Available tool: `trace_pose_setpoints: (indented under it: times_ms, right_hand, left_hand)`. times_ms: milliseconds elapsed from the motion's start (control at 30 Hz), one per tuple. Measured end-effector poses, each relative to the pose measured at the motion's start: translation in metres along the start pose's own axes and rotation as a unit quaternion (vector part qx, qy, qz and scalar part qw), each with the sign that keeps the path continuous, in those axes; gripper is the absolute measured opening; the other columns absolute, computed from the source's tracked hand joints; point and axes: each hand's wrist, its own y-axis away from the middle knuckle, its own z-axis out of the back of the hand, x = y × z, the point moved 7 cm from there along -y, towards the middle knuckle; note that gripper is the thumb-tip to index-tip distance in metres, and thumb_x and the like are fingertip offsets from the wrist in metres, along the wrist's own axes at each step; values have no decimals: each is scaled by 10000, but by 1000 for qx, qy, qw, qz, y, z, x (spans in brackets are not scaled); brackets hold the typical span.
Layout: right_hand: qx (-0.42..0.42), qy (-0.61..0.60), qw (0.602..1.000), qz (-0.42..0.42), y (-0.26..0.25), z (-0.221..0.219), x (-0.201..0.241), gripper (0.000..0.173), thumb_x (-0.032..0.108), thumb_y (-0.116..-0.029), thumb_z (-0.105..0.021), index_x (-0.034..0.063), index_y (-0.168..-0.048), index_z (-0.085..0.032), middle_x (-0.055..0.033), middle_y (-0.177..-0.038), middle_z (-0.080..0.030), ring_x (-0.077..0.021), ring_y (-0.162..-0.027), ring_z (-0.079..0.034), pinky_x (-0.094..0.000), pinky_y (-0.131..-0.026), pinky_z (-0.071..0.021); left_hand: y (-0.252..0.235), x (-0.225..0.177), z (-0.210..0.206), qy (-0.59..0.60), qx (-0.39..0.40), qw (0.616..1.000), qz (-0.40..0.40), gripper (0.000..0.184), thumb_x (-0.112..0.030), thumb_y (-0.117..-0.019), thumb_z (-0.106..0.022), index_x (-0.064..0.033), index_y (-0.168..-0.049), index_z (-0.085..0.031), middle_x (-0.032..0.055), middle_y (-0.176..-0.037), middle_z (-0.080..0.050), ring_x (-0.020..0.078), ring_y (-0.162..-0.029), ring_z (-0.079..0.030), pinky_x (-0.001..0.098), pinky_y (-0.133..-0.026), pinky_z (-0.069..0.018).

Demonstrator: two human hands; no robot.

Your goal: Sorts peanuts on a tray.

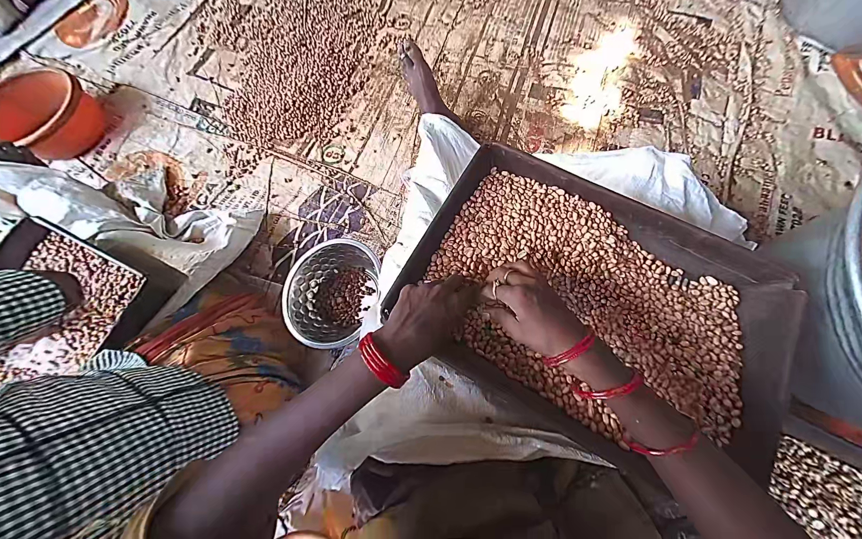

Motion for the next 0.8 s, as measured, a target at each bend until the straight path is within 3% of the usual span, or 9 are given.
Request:
trace_pose_setpoints:
  times_ms: [67,167,233,333,400,467,567,667,800]
  right_hand:
    - [56,13,998,-35,10,-21,-12,183,125,-947,-688,9,-1064,-767,-218,-1285,-653,-416,-1345,-493,-570,-1110,-358]
    - [156,25,985,-76,51,-9,-35,236,134,-954,-670,39,-1155,-748,-226,-1333,-632,-440,-1346,-493,-593,-1126,-348]
    - [215,49,971,-92,77,23,-48,218,157,-955,-700,42,-1131,-759,-237,-1277,-655,-462,-1275,-545,-609,-1078,-400]
    - [101,98,989,-48,78,54,-38,88,101,-921,-723,53,-967,-779,-198,-1065,-720,-438,-1049,-655,-593,-866,-513]
    - [-21,67,997,42,57,38,-7,91,104,-899,-690,64,-894,-773,-146,-954,-727,-349,-905,-708,-510,-748,-576]
    - [-68,29,990,122,37,-1,21,120,103,-909,-671,33,-873,-762,-164,-929,-741,-329,-835,-740,-474,-685,-597]
    - [-88,110,973,182,23,-42,39,118,-41,-879,-629,-28,-847,-741,-211,-910,-733,-350,-790,-743,-438,-616,-604]
    - [-80,171,965,180,23,-51,38,132,-67,-869,-612,-36,-824,-732,-213,-888,-725,-350,-787,-739,-418,-611,-598]
    - [-29,170,976,133,22,-51,38,168,-46,-920,-576,-43,-890,-741,-222,-951,-729,-369,-837,-737,-441,-657,-597]
  left_hand:
    - [1,3,1,21,10,1000,5,188,-113,-954,-684,-16,-1110,-723,198,-1150,-683,410,-898,-706,589,-690,-550]
    - [4,9,7,84,4,996,-36,117,-107,-944,-697,-5,-998,-718,184,-1076,-653,372,-868,-692,568,-692,-561]
    - [11,19,18,169,-49,980,-91,72,-67,-903,-727,4,-915,-719,137,-940,-668,267,-804,-673,462,-703,-571]
    - [26,38,41,274,-121,949,-100,55,-45,-861,-711,-43,-911,-687,10,-771,-668,47,-603,-589,227,-560,-510]
    - [32,49,43,367,-117,920,-69,91,-16,-882,-653,-60,-959,-633,-15,-780,-669,25,-598,-620,199,-542,-542]
    - [39,56,41,423,-126,896,-48,146,-3,-859,-565,-88,-973,-593,-40,-792,-655,18,-614,-608,183,-548,-520]
    - [46,58,35,397,-113,910,-25,104,-81,-885,-576,-104,-981,-609,-77,-761,-611,-10,-640,-566,178,-588,-479]
    - [40,54,31,345,-89,934,-17,94,-197,-945,-610,-113,-968,-645,-94,-720,-578,-44,-633,-531,167,-602,-449]
    - [15,26,32,248,-108,959,-83,77,-104,-954,-641,-49,-959,-695,10,-779,-613,64,-641,-529,252,-605,-466]
